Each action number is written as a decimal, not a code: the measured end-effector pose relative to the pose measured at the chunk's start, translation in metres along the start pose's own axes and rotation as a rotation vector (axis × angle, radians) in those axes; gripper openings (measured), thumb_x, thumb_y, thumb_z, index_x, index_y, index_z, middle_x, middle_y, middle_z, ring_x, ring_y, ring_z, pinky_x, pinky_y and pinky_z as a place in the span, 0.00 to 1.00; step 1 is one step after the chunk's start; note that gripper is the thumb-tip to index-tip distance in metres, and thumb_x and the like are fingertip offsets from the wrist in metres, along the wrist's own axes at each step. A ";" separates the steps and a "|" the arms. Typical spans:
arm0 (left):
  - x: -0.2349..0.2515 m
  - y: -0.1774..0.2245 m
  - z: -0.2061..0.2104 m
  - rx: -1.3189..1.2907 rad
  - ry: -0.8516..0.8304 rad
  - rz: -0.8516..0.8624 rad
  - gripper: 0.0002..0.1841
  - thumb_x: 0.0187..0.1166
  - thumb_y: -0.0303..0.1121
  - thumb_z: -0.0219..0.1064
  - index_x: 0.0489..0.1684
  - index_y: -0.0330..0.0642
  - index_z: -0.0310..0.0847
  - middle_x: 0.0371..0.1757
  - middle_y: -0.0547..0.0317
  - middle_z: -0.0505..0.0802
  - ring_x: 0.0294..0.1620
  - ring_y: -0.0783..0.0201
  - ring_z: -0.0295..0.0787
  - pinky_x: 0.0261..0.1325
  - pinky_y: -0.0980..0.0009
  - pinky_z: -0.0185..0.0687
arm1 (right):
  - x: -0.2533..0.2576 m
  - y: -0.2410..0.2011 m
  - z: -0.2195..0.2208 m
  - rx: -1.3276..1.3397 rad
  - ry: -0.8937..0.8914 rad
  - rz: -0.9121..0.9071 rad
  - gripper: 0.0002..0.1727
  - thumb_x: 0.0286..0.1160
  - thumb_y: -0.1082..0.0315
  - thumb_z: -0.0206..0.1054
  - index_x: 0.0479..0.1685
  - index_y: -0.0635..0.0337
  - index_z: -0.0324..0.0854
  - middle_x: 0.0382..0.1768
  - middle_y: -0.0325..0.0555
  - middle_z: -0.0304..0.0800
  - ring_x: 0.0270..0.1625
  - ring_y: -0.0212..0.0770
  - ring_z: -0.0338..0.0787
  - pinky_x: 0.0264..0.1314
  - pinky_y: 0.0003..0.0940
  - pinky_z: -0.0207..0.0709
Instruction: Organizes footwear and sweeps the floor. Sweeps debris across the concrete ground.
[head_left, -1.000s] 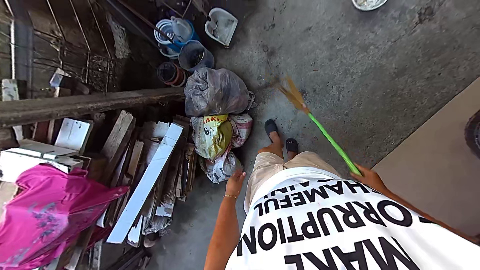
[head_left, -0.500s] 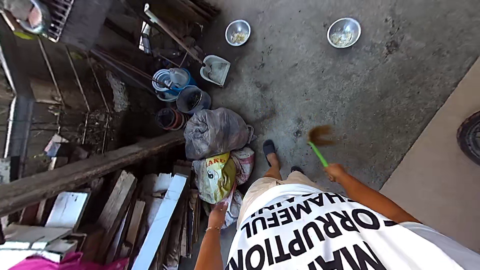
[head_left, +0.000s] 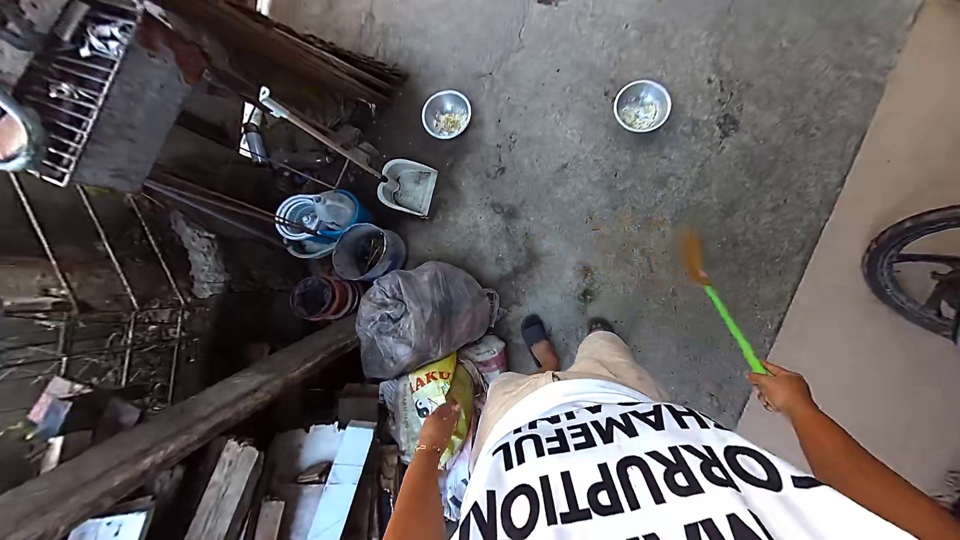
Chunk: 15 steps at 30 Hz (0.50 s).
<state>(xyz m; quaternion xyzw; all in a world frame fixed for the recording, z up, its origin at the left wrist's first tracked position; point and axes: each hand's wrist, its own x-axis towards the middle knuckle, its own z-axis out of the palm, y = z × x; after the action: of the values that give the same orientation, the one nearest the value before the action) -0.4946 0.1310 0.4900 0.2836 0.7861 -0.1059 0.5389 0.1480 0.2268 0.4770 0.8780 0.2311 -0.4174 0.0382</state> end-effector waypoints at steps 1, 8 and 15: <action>0.000 -0.003 0.000 0.014 -0.019 -0.025 0.26 0.93 0.43 0.57 0.79 0.31 0.75 0.75 0.32 0.84 0.81 0.38 0.77 0.87 0.42 0.63 | 0.012 -0.011 0.006 0.040 0.041 0.052 0.19 0.84 0.69 0.66 0.69 0.66 0.80 0.37 0.58 0.83 0.28 0.44 0.76 0.34 0.45 0.74; -0.013 0.021 -0.006 -0.085 0.097 -0.162 0.27 0.93 0.42 0.58 0.81 0.30 0.72 0.74 0.32 0.85 0.79 0.39 0.80 0.85 0.43 0.66 | 0.066 -0.169 0.097 -0.033 -0.232 0.043 0.16 0.84 0.64 0.65 0.61 0.67 0.80 0.34 0.48 0.79 0.25 0.37 0.75 0.32 0.36 0.74; -0.044 0.113 0.041 -0.290 0.086 -0.131 0.26 0.92 0.39 0.59 0.82 0.31 0.71 0.77 0.33 0.83 0.80 0.42 0.79 0.86 0.47 0.68 | 0.034 -0.328 0.091 -0.434 -0.455 -0.477 0.27 0.81 0.68 0.65 0.81 0.56 0.75 0.43 0.56 0.87 0.30 0.44 0.83 0.35 0.43 0.79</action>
<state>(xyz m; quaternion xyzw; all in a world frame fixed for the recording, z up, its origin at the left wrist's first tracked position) -0.3881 0.1896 0.5291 0.1551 0.8322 -0.0142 0.5321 -0.0422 0.5075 0.4337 0.6563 0.4970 -0.5400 0.1752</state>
